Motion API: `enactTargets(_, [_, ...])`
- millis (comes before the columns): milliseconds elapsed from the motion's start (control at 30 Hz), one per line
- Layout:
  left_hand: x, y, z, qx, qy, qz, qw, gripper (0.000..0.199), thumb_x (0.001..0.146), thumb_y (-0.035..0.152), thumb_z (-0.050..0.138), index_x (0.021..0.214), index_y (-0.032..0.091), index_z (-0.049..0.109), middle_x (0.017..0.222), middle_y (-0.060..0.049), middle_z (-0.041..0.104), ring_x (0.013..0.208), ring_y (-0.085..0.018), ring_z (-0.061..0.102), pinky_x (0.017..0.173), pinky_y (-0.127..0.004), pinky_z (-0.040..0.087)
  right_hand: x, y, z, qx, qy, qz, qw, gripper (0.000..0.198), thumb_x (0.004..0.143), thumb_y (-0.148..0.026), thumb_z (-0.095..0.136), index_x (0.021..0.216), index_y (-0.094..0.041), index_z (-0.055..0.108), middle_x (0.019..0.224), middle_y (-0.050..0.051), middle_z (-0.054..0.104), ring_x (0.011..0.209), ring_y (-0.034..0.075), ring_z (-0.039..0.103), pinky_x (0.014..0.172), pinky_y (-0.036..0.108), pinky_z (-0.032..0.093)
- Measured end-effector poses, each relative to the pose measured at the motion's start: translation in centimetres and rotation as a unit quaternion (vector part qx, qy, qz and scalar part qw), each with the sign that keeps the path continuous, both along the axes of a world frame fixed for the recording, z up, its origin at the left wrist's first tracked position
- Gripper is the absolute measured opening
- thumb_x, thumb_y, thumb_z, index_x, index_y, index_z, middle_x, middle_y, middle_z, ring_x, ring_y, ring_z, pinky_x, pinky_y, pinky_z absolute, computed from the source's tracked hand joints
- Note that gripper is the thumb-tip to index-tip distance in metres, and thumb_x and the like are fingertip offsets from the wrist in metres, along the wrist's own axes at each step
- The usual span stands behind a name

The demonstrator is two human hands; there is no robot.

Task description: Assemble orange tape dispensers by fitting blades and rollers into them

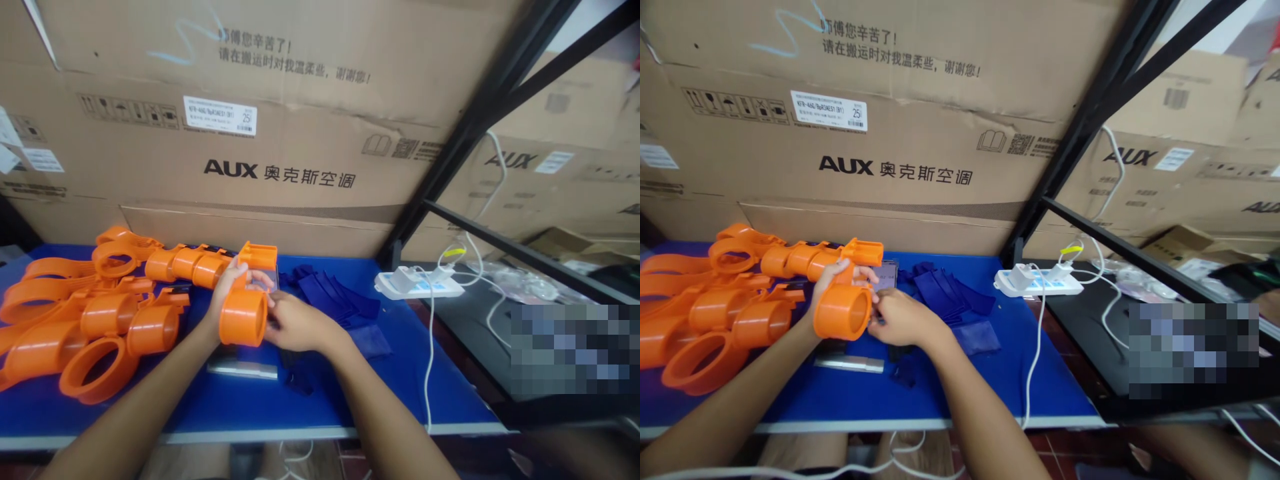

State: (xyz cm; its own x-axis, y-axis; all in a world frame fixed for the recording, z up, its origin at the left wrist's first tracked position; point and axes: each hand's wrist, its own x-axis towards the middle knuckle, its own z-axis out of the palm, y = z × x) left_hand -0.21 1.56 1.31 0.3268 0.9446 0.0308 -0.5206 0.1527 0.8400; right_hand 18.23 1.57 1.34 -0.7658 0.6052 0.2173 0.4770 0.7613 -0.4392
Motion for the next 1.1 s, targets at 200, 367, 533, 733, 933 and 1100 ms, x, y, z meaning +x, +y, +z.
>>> enactTargets(200, [0.8,0.0,-0.2,0.002,-0.007,0.062,0.998,0.041,0.082,0.055,0.072,0.095,0.02,0.057,0.066,-0.004,0.073,0.05,-0.024,0.07,0.048,-0.031,0.053,2.5,1.1,1.8,-0.028,0.226,-0.204,0.952,0.02,0.098,-0.032,0.054,0.081,-0.023,0.054,0.061,-0.003,0.06,0.052,0.013,0.054,0.054,0.025,0.039])
enactTargets(367, [1.7,-0.5,-0.9,0.008,0.02,0.11,0.994,0.04,0.083,0.055,0.072,0.095,0.021,0.054,0.068,-0.003,0.073,0.05,-0.021,0.071,0.041,-0.023,0.048,2.3,1.7,1.7,-0.133,0.445,-0.231,0.855,0.034,0.095,-0.057,0.062,0.093,-0.023,0.058,0.054,-0.006,0.057,0.041,0.012,0.05,0.041,0.023,0.039])
enactTargets(533, [1.7,-0.4,-1.2,0.013,0.038,0.124,0.991,0.043,0.083,0.056,0.073,0.101,0.023,0.052,0.07,-0.001,0.074,0.049,-0.021,0.071,0.042,-0.024,0.053,1.9,2.2,1.5,-0.167,0.461,-0.173,0.854,0.037,0.089,-0.055,0.07,0.103,-0.021,0.065,0.066,-0.002,0.063,0.055,0.014,0.058,0.045,0.024,0.046])
enactTargets(733, [1.7,-0.4,-1.0,0.024,0.019,0.117,0.993,0.041,0.086,0.053,0.071,0.105,0.026,0.048,0.07,0.002,0.073,0.051,-0.022,0.072,0.043,-0.026,0.055,2.0,2.0,1.5,-0.159,0.424,-0.182,0.873,0.034,0.093,-0.053,0.065,0.1,-0.02,0.067,0.068,-0.001,0.064,0.055,0.012,0.055,0.046,0.022,0.041])
enactTargets(933, [1.8,-0.6,-0.9,0.024,0.029,0.095,0.995,0.04,0.085,0.056,0.07,0.098,0.022,0.053,0.066,-0.002,0.073,0.044,-0.021,0.068,0.04,-0.025,0.05,2.2,2.0,1.6,-0.136,0.41,-0.184,0.883,0.033,0.094,-0.052,0.065,0.101,-0.019,0.068,0.066,-0.001,0.061,0.057,0.013,0.052,0.051,0.024,0.04])
enactTargets(1100, [1.8,-0.7,-1.0,0.049,0.053,0.104,0.992,0.042,0.085,0.056,0.071,0.103,0.022,0.054,0.071,-0.001,0.073,0.05,-0.021,0.071,0.043,-0.025,0.052,2.7,2.0,1.8,-0.109,0.372,-0.162,0.908,0.032,0.097,-0.047,0.062,0.107,-0.018,0.07,0.065,-0.003,0.057,0.059,0.014,0.052,0.058,0.026,0.041])
